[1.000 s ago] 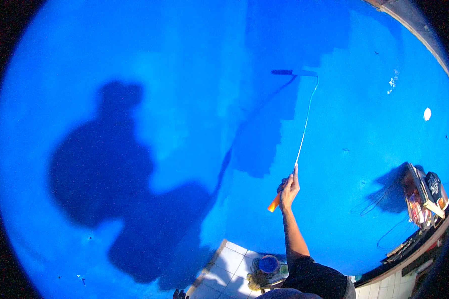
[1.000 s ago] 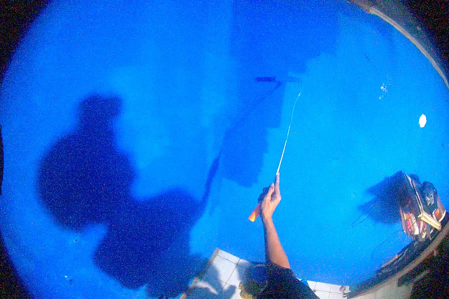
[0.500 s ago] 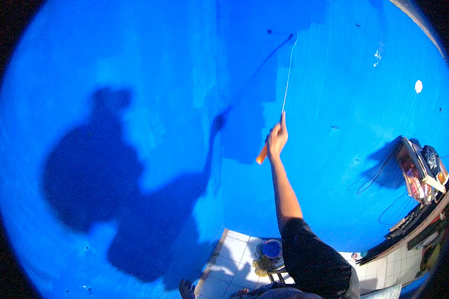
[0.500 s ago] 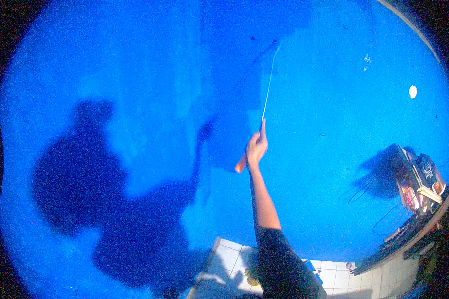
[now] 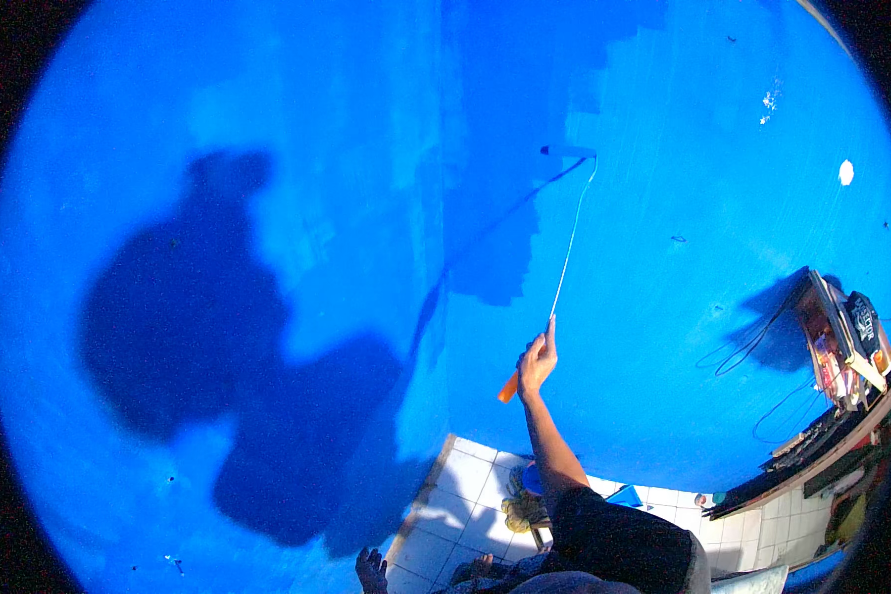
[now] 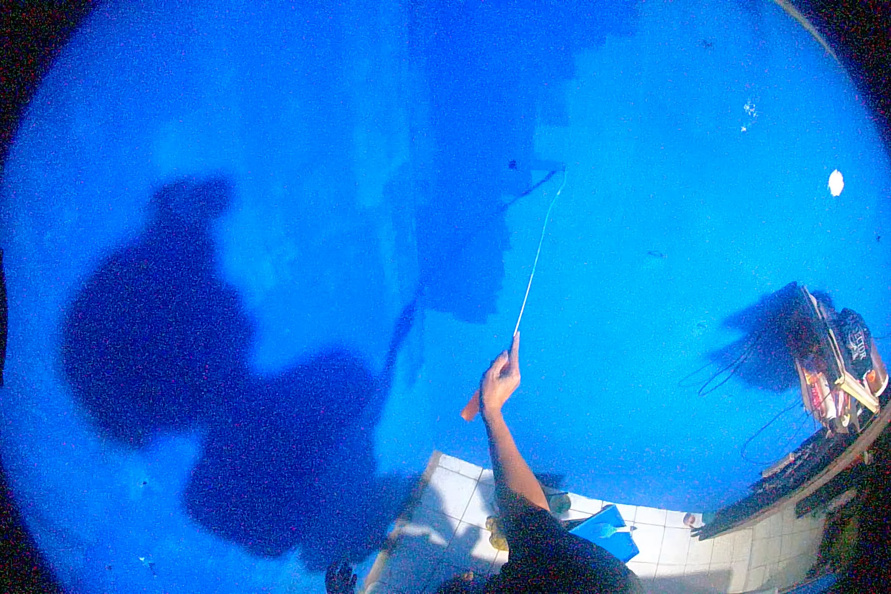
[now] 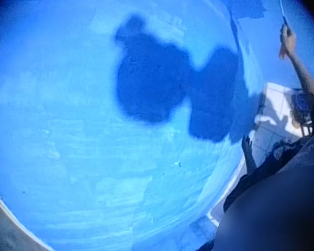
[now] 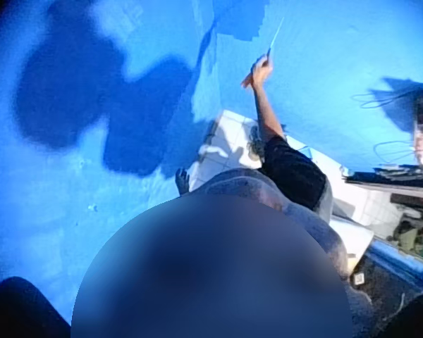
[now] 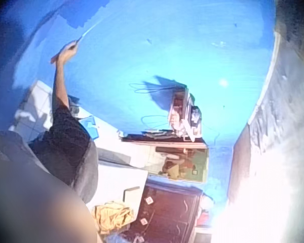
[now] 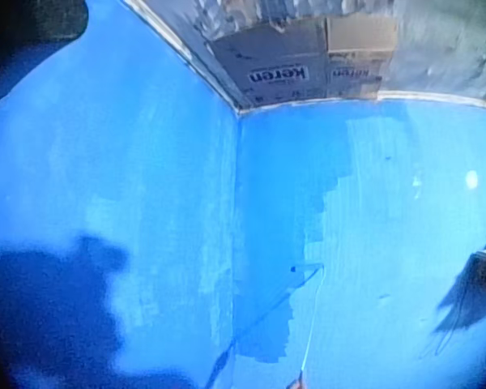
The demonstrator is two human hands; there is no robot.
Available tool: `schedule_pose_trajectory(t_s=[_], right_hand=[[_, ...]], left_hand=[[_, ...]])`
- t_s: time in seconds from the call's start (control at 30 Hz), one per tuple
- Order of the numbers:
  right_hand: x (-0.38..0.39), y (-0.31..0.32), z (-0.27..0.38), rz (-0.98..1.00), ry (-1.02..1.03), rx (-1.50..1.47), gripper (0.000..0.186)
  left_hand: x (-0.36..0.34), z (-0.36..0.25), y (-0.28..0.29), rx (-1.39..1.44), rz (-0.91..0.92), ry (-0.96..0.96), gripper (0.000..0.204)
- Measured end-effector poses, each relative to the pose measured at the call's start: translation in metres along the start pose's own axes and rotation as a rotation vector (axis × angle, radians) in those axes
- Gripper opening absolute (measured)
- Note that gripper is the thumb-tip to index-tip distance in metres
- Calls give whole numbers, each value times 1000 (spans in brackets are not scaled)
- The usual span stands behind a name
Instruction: The person paints a blue wall using a roller, occasionally dipping the roller into a paint tray on the floor.
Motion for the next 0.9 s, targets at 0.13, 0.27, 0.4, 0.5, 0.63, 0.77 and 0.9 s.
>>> schedule_pose_trajectory(t_s=[0.13,0.27,0.4,0.5,0.63,0.77,0.9], right_hand=[[-25,-6,4,19,8,-87,48],[-93,-25,39,26,77,-98,48],[-106,-33,47,52,156,-150,49],[-61,-21,15,32,23,-101,48],[28,13,-42,53,-165,-32,45],[54,16,-60,41,-148,-168,46],[4,-12,-21,-7,-57,-160,47]], left_hand=[[7,-1,5,-3,10,1,63],[12,0,4,-28,-44,64,59],[23,-1,-7,-34,-101,83,54],[36,-7,-14,-78,-75,84,53],[42,-13,-20,-90,-70,114,53],[42,-23,-17,-136,-64,105,54],[43,-28,-13,-107,-34,105,55]])
Point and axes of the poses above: each hand's wrist, its own x-axis away from the middle knuckle, its own y-axis out of the back of the hand, z = x × y, the point moved 2 cm from there along -x, towards the middle knuckle, and after that the axes turned 13 degrees about z, right-handed, at the moved point
